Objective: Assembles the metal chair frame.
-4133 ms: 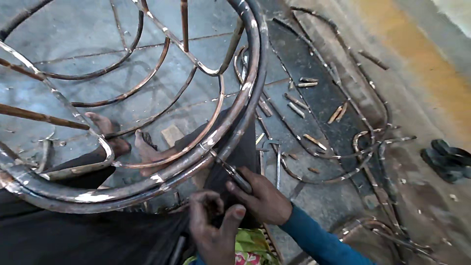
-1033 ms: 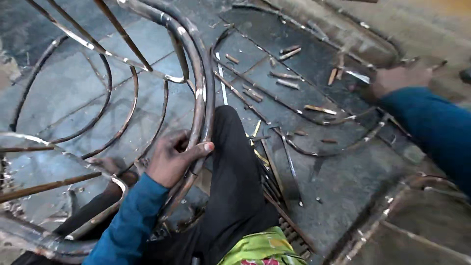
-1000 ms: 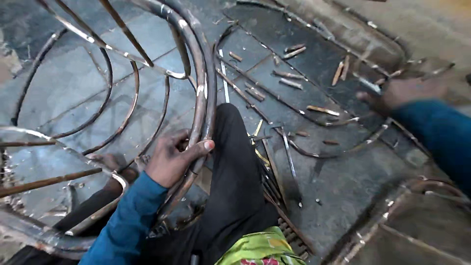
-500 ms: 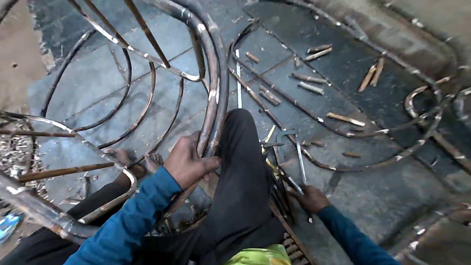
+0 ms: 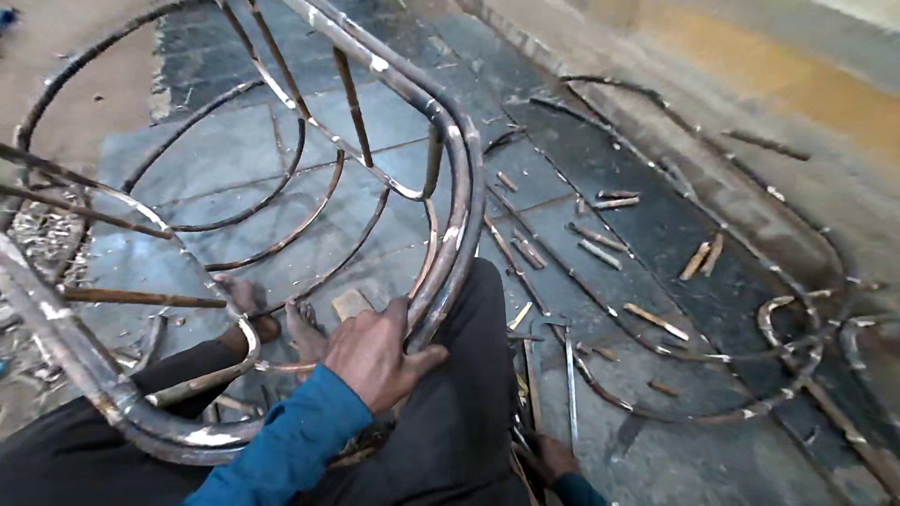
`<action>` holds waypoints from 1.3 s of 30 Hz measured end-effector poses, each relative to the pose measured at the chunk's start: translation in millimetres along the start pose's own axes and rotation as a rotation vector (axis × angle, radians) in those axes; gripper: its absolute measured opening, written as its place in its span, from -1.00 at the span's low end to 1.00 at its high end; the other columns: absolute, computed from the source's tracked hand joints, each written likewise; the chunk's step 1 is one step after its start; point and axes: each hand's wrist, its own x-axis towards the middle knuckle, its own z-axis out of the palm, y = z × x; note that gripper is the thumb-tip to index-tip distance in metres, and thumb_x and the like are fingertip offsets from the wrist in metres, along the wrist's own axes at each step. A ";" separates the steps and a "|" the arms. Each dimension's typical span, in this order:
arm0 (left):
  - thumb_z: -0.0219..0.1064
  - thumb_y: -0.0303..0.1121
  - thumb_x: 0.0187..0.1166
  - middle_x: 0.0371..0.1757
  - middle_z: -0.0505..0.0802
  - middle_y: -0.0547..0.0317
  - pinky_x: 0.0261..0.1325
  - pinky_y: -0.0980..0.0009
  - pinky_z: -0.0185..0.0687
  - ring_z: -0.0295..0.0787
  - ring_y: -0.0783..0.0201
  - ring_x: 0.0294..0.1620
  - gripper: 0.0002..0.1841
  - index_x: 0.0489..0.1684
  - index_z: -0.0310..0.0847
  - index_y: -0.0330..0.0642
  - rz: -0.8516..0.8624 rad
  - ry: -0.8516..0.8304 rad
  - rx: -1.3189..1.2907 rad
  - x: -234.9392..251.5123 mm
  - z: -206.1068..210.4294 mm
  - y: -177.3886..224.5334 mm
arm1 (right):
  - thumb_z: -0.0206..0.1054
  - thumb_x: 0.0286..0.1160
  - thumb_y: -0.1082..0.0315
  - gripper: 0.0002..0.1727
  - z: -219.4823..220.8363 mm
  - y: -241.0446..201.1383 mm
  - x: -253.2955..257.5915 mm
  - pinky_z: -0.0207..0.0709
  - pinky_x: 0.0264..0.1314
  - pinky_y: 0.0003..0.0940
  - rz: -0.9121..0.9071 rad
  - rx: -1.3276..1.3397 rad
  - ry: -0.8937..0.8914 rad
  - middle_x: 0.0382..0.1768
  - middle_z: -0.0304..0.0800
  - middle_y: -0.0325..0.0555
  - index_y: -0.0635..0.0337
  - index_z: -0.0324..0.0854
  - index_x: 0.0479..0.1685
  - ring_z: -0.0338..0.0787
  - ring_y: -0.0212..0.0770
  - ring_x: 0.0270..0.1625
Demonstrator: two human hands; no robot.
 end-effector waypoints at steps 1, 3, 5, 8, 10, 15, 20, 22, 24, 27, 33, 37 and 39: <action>0.43 0.52 0.21 -0.47 0.80 0.32 -0.45 0.03 0.74 0.76 0.21 -0.52 -0.13 0.37 0.58 0.07 0.027 0.069 0.014 -11.1 2.1 -3.4 | 0.34 0.30 -0.45 -0.22 -4.3 -0.7 -1.3 0.60 0.35 0.33 -0.012 0.026 0.030 0.19 0.86 0.01 -0.14 0.71 0.40 0.83 0.13 0.24; 0.42 0.56 0.16 -0.13 0.88 0.23 -0.36 0.00 0.79 0.81 0.18 -0.37 0.06 0.65 0.45 0.01 0.045 0.225 0.072 -38.0 11.9 -14.6 | 0.41 0.31 -0.38 -0.20 -32.1 -18.3 -11.6 0.59 0.40 0.32 -0.042 0.117 0.170 0.31 0.77 0.11 0.00 0.68 0.43 0.77 0.18 0.31; 0.40 0.51 0.25 0.09 0.87 0.16 -0.24 0.01 0.83 0.87 0.14 -0.15 -0.03 0.58 0.52 0.00 0.013 0.361 0.103 -63.1 26.2 -29.5 | 0.33 0.43 -0.37 -0.25 -65.9 -46.2 -17.9 0.66 0.34 0.23 -0.145 0.209 0.390 0.23 0.82 0.07 0.02 0.70 0.39 0.82 0.09 0.24; 0.43 0.43 0.32 0.10 0.84 0.11 -0.20 0.07 0.83 0.85 0.11 -0.07 -0.19 0.35 0.69 -0.05 0.014 0.509 0.156 -79.9 35.9 -37.8 | 0.28 0.61 -0.21 -0.45 -126.8 -120.5 -45.1 0.80 0.11 0.05 -0.457 0.267 0.795 0.05 0.87 -0.04 0.06 0.77 0.21 0.88 -0.08 0.06; 0.41 0.42 0.34 0.06 0.82 0.03 -0.10 0.04 0.81 0.82 0.02 -0.01 -0.20 0.28 0.71 -0.11 0.027 0.539 0.223 -76.4 31.7 -31.8 | 0.41 0.56 -0.02 -0.49 -170.7 -188.8 -83.4 0.75 0.23 0.07 -0.760 0.250 1.044 0.19 0.82 0.08 0.19 0.74 0.27 0.83 0.03 0.21; 0.53 0.09 0.24 -0.28 0.79 0.10 -0.36 0.04 0.75 0.81 0.02 -0.30 -0.55 -0.20 0.77 -0.11 0.073 0.599 0.268 -56.3 23.7 -23.5 | 0.43 0.50 0.09 -0.43 -241.6 -336.1 -177.7 0.19 0.76 0.23 -1.384 -0.190 1.118 0.54 0.57 0.10 0.09 0.56 0.48 0.44 0.18 0.67; 0.54 -0.05 0.14 -0.38 0.76 0.17 -0.46 0.11 0.69 0.78 0.08 -0.36 -0.69 -0.37 0.74 -0.08 0.071 0.611 0.216 -56.5 25.0 -26.1 | 0.37 0.44 0.33 -0.61 -251.8 -399.6 -178.5 0.27 0.68 0.33 -1.522 -0.706 0.780 0.28 0.77 0.02 0.12 0.70 0.27 0.65 0.17 0.47; 0.56 -0.06 0.12 -0.34 0.82 0.17 -0.40 0.12 0.75 0.83 0.09 -0.30 -0.67 -0.32 0.79 -0.08 0.064 0.608 0.170 -58.3 25.7 -27.3 | 0.20 0.61 0.34 -0.52 -251.8 -394.7 -173.9 0.30 0.68 0.26 -1.538 -0.714 0.775 0.41 0.70 0.11 0.18 0.58 0.52 0.63 0.18 0.50; 0.56 -0.08 0.13 -0.31 0.82 0.18 -0.37 0.13 0.75 0.83 0.10 -0.25 -0.67 -0.26 0.79 -0.07 0.071 0.613 0.127 -60.0 29.9 -26.0 | 0.10 0.68 0.37 -0.42 -251.3 -387.0 -174.4 0.20 0.76 0.24 -1.494 -0.768 0.775 0.64 0.51 0.14 0.19 0.37 0.72 0.50 0.16 0.67; 0.56 -0.09 0.19 -0.28 0.83 0.18 -0.26 0.12 0.78 0.83 0.13 -0.26 -0.63 -0.11 0.81 -0.08 0.060 0.626 0.113 -60.9 34.9 -26.1 | 0.01 0.73 0.40 -0.43 -248.4 -385.4 -175.7 0.12 0.80 0.26 -1.443 -0.809 0.801 0.68 0.44 0.19 0.25 0.32 0.74 0.42 0.18 0.73; 0.56 -0.17 0.08 -0.41 0.81 0.20 -0.44 0.13 0.72 0.80 0.15 -0.42 -0.69 -0.24 0.80 -0.09 0.011 0.636 0.093 -57.9 31.2 -23.0 | 0.17 0.64 0.38 -0.74 -240.9 -406.4 -159.9 0.58 0.01 0.08 -1.535 -0.633 1.033 -0.52 0.65 0.04 0.22 0.57 -0.46 0.72 0.09 -0.36; 0.55 -0.13 0.11 -0.47 0.80 0.13 -0.62 0.06 0.63 0.78 0.07 -0.56 -0.69 -0.29 0.79 -0.11 0.020 0.541 0.135 -49.9 7.4 -27.8 | 0.22 0.53 0.43 -0.82 -245.5 -419.5 -156.5 0.64 0.02 0.12 -1.553 -0.585 1.087 -0.49 0.72 0.05 0.21 0.66 -0.41 0.79 0.13 -0.33; 0.55 -0.13 0.19 -0.37 0.86 0.08 -0.51 -0.02 0.70 0.84 0.02 -0.46 -0.67 -0.17 0.83 -0.10 0.014 0.503 0.146 -49.1 -26.1 -25.1 | 0.25 0.51 0.38 -0.85 -261.1 -434.2 -169.5 0.66 -0.08 0.18 -1.536 -0.590 1.124 -0.37 0.82 0.12 0.20 0.69 -0.35 0.85 0.21 -0.24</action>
